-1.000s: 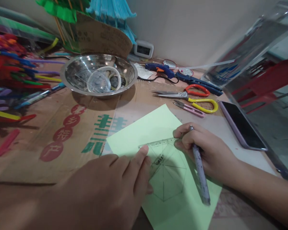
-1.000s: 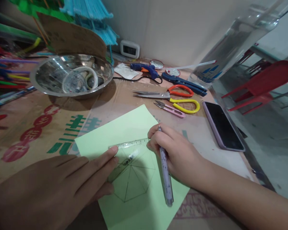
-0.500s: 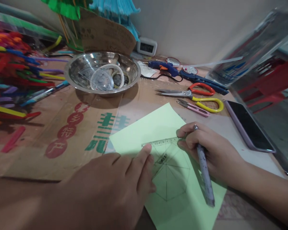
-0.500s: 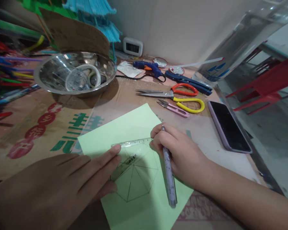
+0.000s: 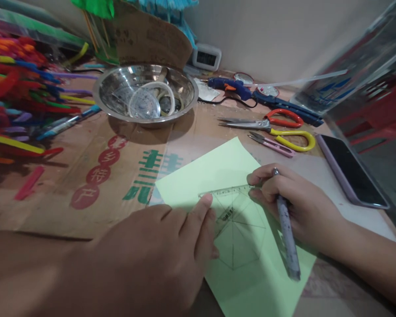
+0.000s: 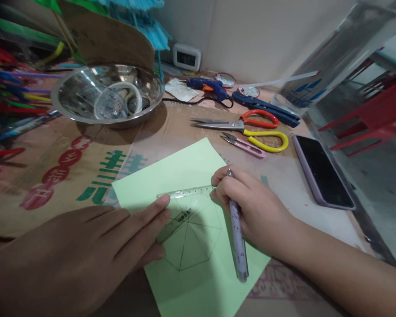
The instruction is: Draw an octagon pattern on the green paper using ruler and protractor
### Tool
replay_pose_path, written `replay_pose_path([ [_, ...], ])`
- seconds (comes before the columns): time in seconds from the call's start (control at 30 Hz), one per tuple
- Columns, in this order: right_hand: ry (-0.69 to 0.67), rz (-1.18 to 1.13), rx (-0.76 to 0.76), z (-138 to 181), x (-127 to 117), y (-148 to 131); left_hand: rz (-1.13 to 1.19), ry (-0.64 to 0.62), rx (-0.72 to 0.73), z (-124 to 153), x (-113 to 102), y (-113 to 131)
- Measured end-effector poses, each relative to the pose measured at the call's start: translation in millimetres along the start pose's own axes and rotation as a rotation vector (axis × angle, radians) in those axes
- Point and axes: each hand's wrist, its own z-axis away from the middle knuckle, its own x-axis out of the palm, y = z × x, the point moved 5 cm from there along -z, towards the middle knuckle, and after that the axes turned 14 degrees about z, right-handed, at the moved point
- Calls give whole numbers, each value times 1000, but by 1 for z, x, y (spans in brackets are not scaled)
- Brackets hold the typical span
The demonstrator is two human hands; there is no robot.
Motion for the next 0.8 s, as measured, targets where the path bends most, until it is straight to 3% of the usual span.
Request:
replay_pose_path([
  [0.57,0,-9,19,0,-1,0,-15,-26,12,-1,0,1],
  [0.8,33,-4,9,-1,-2,-1,-24,37,-1,3,3,0],
])
